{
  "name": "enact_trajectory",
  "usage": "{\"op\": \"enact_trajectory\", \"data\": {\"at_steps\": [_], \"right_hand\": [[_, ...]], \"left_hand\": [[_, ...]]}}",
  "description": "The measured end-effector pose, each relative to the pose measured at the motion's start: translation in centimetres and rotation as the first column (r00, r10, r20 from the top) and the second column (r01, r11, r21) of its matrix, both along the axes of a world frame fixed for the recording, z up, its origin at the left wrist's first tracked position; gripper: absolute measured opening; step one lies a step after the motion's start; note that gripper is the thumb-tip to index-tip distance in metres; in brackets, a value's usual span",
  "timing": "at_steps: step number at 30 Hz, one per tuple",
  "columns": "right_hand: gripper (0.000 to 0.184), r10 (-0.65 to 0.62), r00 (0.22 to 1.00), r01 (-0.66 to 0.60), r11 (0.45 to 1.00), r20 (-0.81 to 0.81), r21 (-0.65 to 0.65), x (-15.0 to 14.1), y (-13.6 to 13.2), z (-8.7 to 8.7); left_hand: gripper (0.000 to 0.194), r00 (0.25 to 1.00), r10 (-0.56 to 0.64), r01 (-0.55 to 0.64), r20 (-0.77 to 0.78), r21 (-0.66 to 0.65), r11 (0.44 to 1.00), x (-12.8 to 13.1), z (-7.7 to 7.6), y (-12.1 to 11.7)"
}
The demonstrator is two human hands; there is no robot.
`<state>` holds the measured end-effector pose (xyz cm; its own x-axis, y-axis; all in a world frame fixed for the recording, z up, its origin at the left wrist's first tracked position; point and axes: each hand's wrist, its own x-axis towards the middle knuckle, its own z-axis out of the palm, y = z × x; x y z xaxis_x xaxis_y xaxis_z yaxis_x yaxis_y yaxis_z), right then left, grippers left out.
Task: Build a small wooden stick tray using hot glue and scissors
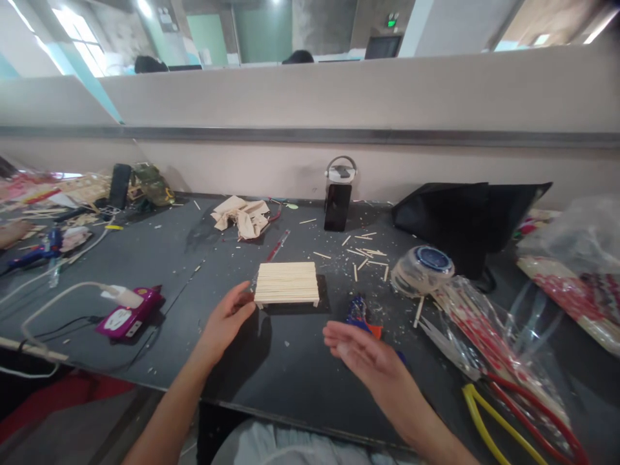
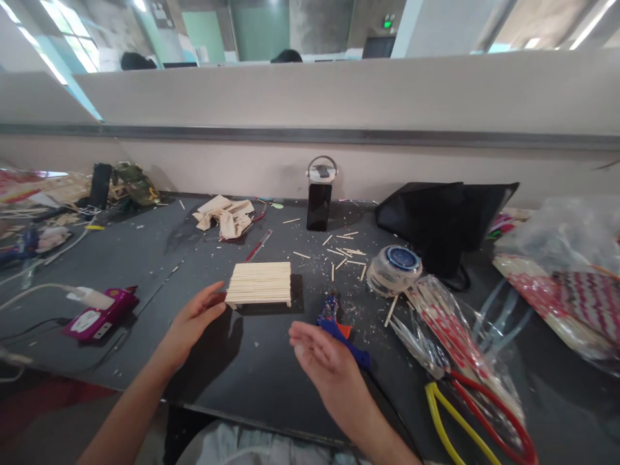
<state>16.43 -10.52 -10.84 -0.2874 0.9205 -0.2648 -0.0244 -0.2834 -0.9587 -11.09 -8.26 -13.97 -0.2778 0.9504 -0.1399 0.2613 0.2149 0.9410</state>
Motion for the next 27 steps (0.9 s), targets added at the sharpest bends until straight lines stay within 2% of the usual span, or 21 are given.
{"op": "enact_trajectory", "data": {"at_steps": [5,8,11,18,27], "right_hand": [[0.031,0.115,0.987,-0.127,0.987,0.115,0.100,-1.0,-1.7,-2.8],[0.026,0.107,0.977,-0.146,0.966,0.184,0.214,-1.1,-2.2,-4.5],[0.024,0.076,0.979,-0.124,0.957,0.187,0.260,-0.9,-2.5,-5.5],[0.020,0.066,0.979,-0.119,0.953,0.192,0.280,-0.6,-2.7,-5.8],[0.019,0.063,0.978,-0.120,0.950,0.197,0.288,-0.6,-2.7,-5.9]], "left_hand": [[0.061,0.990,-0.019,0.023,-0.137,0.028,0.999,0.1,-1.2,0.0],[0.063,0.978,0.003,0.008,-0.210,0.053,0.999,0.5,-1.5,0.1],[0.060,0.965,0.036,-0.016,-0.259,0.077,0.997,1.0,-1.6,0.2],[0.058,0.942,0.100,-0.068,-0.321,0.110,0.992,1.7,-1.2,0.3],[0.062,0.942,0.095,-0.062,-0.322,0.111,0.992,1.6,-1.3,0.1]]}}
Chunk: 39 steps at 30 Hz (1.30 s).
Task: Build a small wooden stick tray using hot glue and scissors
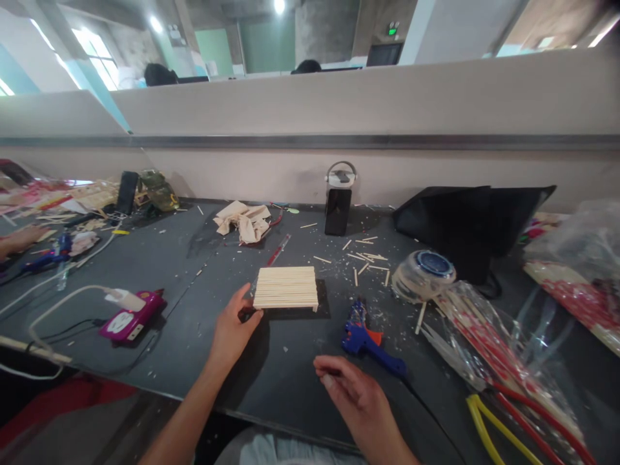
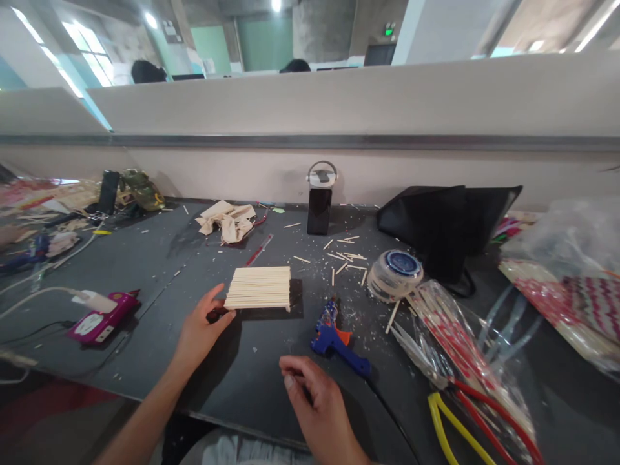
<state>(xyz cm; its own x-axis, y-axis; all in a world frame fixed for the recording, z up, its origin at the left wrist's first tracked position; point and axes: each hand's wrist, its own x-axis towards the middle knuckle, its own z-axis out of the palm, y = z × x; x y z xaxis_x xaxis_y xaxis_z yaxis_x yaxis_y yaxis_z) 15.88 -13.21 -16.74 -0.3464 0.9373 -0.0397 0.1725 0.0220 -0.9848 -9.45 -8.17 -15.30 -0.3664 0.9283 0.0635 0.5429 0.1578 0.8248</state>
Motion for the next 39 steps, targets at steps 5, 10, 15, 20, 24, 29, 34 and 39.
{"op": "enact_trajectory", "data": {"at_steps": [5,10,15,20,24,29,34,39], "right_hand": [[0.019,-0.003,1.000,0.003,1.000,-0.006,-0.013,0.0,-0.1,0.0],[0.018,-0.006,1.000,0.006,1.000,-0.019,-0.015,-0.1,-0.2,-0.1],[0.019,-0.005,1.000,0.005,1.000,-0.009,-0.010,0.1,-0.2,-0.2],[0.020,-0.009,1.000,0.009,1.000,-0.004,-0.007,0.0,-0.2,-0.1],[0.021,0.000,1.000,0.000,1.000,0.006,-0.006,0.1,0.0,0.2],[0.039,0.143,0.942,-0.203,0.963,0.305,0.176,0.5,0.3,2.0],[0.084,0.367,0.682,-0.583,0.795,0.632,0.166,-1.5,0.6,3.8],[0.092,0.078,0.641,-0.418,0.869,0.763,0.263,-5.1,4.2,3.6]], "left_hand": [[0.061,1.000,0.003,-0.003,-0.008,-0.005,1.000,0.0,0.0,0.1],[0.059,1.000,-0.009,0.009,-0.013,-0.012,1.000,0.0,0.3,0.0],[0.054,0.996,-0.082,0.082,-0.017,-0.013,0.997,0.4,0.5,-0.8],[0.053,0.997,-0.075,0.075,0.012,-0.008,0.997,0.2,0.0,-1.6],[0.062,0.972,-0.105,0.101,0.209,0.029,0.994,-0.4,0.4,-1.8],[0.069,0.787,0.078,-0.022,0.612,-0.098,0.995,-0.2,2.0,-0.6],[0.060,0.674,0.087,-0.017,0.733,-0.103,0.995,-0.1,3.2,2.3],[0.035,0.598,0.048,-0.157,0.800,0.058,0.986,-3.8,6.4,2.2]]}}
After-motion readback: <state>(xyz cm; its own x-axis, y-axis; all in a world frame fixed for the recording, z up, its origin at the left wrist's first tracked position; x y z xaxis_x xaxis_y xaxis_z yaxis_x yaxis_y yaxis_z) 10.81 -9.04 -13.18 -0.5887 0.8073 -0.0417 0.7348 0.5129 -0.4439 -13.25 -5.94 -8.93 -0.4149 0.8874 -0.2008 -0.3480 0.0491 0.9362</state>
